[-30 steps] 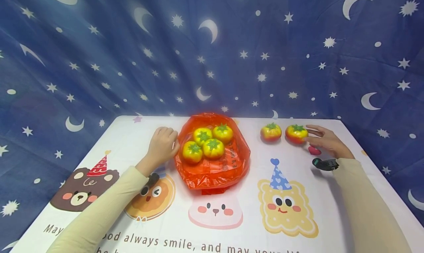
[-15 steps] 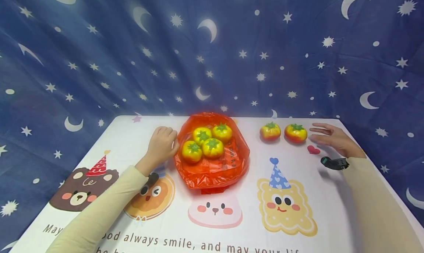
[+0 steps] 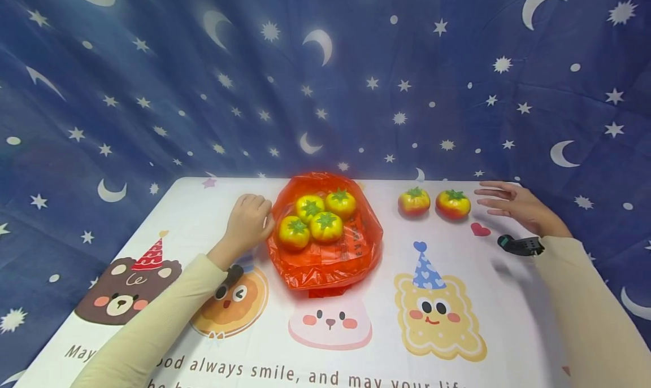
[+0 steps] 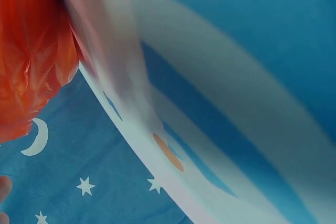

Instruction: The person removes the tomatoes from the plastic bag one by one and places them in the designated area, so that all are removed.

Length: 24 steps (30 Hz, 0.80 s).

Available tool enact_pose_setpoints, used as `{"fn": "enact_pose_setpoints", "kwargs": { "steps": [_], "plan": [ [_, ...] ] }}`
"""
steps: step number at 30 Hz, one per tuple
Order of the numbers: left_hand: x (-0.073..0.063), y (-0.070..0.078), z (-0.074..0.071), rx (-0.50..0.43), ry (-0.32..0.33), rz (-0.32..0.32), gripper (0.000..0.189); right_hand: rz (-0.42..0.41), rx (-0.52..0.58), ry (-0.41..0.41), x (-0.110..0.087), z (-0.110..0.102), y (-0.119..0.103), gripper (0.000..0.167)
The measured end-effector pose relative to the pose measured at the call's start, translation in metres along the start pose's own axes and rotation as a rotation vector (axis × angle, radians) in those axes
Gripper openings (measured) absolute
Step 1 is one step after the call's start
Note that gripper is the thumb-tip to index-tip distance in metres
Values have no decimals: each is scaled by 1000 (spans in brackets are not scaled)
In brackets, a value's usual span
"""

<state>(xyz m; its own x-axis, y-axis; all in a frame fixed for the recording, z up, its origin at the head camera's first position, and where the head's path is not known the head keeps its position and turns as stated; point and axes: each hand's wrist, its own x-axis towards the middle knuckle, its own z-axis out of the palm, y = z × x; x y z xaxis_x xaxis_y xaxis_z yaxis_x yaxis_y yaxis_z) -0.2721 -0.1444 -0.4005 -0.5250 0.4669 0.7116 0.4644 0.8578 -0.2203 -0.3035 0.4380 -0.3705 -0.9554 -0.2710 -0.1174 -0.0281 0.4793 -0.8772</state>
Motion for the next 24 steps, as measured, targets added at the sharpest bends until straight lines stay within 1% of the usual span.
{"fn": "enact_pose_setpoints", "kwargs": {
  "steps": [4,7,9,12,15,19,24],
  "plan": [
    [0,0,0,3,13,5,10,4,-56,0,1,2,-14,50],
    [0,-1,0,0,10,5,10,-4,-94,-1,4,5,-24,51],
    [0,-1,0,-1,3,2,10,-12,-106,-4,7,6,-31,48],
    [-1,-1,0,-1,-3,-2,11,-30,-120,-20,12,9,-42,47],
    [-1,-1,0,-5,-1,-3,11,-40,-154,-39,16,13,-53,51],
    [-1,0,1,-6,9,0,10,-38,-214,-57,22,19,-69,56],
    [-1,0,1,-8,16,1,10,-50,-265,-69,31,31,-87,56]
  ]
}}
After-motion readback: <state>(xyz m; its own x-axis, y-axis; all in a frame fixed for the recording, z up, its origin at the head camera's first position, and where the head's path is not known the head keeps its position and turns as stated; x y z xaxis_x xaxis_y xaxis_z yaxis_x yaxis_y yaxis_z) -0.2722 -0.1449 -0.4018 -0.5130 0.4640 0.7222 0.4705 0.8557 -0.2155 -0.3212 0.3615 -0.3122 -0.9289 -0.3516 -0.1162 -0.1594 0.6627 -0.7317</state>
